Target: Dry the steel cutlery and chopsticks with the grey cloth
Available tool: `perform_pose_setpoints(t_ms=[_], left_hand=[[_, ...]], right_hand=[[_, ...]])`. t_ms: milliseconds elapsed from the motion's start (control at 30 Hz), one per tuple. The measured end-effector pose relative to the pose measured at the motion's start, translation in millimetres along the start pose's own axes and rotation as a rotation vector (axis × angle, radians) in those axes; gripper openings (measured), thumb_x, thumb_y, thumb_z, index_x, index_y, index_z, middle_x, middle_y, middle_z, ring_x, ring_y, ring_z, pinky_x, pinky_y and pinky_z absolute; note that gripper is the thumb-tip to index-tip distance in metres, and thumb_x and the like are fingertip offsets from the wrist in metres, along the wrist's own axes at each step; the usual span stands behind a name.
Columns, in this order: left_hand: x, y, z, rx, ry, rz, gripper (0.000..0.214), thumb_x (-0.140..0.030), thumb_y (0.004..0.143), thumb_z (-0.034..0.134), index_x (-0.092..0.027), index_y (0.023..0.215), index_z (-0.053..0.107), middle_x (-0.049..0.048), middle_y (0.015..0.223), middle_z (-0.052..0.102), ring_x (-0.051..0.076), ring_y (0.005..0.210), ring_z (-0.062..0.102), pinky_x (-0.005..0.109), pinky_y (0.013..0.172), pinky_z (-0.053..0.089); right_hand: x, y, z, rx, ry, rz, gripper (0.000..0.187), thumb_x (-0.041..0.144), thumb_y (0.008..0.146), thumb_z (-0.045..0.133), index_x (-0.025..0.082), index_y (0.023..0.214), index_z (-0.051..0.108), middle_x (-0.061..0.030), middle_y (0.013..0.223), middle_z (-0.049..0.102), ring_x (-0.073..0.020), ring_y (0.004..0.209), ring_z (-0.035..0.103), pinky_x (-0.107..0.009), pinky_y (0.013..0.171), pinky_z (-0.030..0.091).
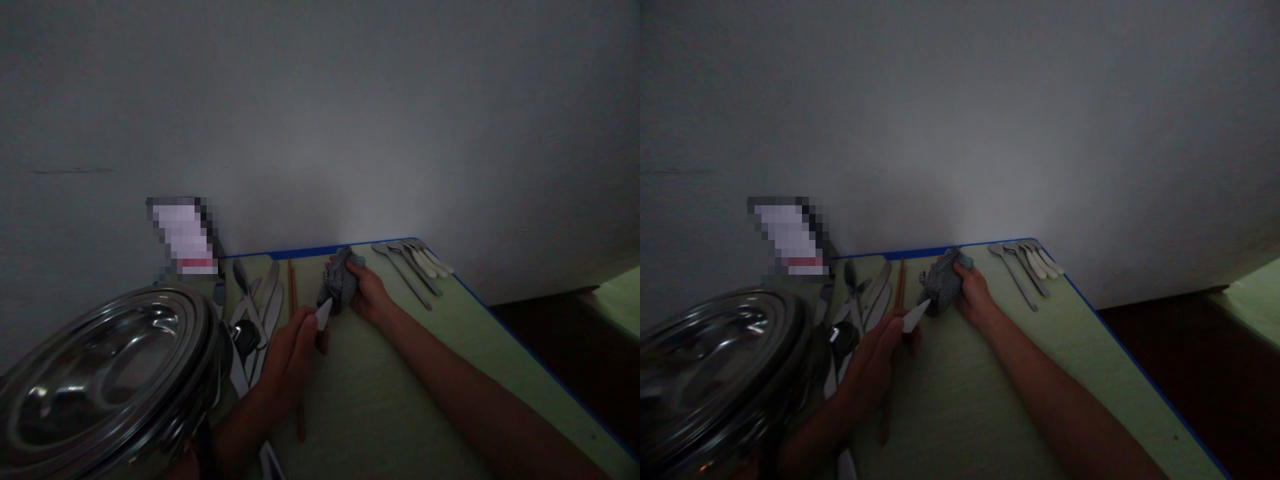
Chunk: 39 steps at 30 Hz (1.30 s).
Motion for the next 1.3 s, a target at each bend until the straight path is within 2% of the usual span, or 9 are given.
perform_pose_setpoints(t_ms=[67,133,267,600,867,1100,1300], left_hand=[[-2,0,-2.2,-0.059,-0.029,0.022,0.040,-0.034,0.095,0.019,-0.019,0.069,0.046,-0.0019,0.065,0.047,0.014,0.063,0.047,0.024,0.062,0.036],[-1,0,-2.0,-0.062,-0.044,0.042,0.041,-0.036,0.095,0.017,-0.019,0.070,0.045,-0.0019,0.064,0.046,0.014,0.062,0.046,0.025,0.061,0.036],[1,-3,1.4,0.027,-0.012,0.059,0.037,-0.038,0.095,0.022,-0.019,0.075,0.047,-0.0020,0.066,0.049,0.013,0.062,0.048,0.024,0.060,0.036],[2,-1,13.8,0.255,0.113,-0.020,0.019,-0.028,0.088,0.037,-0.019,0.076,0.049,-0.0027,0.067,0.054,0.013,0.063,0.053,0.023,0.058,0.038],[7,0,16.7,0.292,0.162,-0.062,0.013,-0.024,0.083,0.041,-0.018,0.082,0.052,0.0003,0.074,0.060,0.016,0.068,0.057,0.026,0.062,0.043],[7,-1,18.2,0.303,0.161,-0.046,0.013,-0.023,0.082,0.042,-0.018,0.086,0.053,0.0020,0.080,0.062,0.016,0.072,0.058,0.025,0.065,0.045],[6,1,17.6,0.301,0.210,-0.049,0.014,-0.026,0.081,0.042,-0.018,0.082,0.054,0.0043,0.080,0.063,0.018,0.072,0.058,0.027,0.065,0.046]], right_hand=[[0,-2,2,0.029,-0.053,0.029,0.019,0.008,0.079,0.046,0.015,0.088,0.061,-0.0051,0.076,0.071,-0.0183,0.082,0.066,-0.035,0.077,0.054],[1,-4,2,0.051,-0.098,0.047,0.019,0.008,0.079,0.046,0.014,0.088,0.061,-0.0053,0.074,0.070,-0.0176,0.079,0.067,-0.032,0.073,0.054],[0,-4,1,0.094,-0.115,0.053,0.016,0.009,0.079,0.049,0.015,0.087,0.061,-0.0036,0.072,0.070,-0.0155,0.074,0.067,-0.028,0.069,0.055],[-3,2,-3,0.053,0.008,0.044,0.007,0.018,0.080,0.052,0.018,0.085,0.058,-0.0024,0.075,0.069,-0.0177,0.083,0.065,-0.035,0.079,0.053],[-2,-6,2,0.093,-0.091,0.085,0.023,0.008,0.075,0.044,0.014,0.087,0.062,-0.0035,0.074,0.070,-0.0164,0.072,0.066,-0.031,0.072,0.054],[-3,-5,1,0.149,-0.121,0.079,0.012,0.023,0.081,0.054,0.016,0.085,0.062,-0.0027,0.075,0.070,-0.0131,0.065,0.064,-0.023,0.056,0.052],[-3,-8,5,0.175,-0.149,0.105,0.014,0.023,0.083,0.052,0.015,0.086,0.063,-0.0029,0.073,0.070,-0.0142,0.065,0.065,-0.028,0.064,0.054]])
Point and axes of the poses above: each hand's wrist, its own y-axis towards the middle knuckle, its own z-axis out of the palm, x = y × z, the point moved 4 cm from there along y, towards the middle knuckle
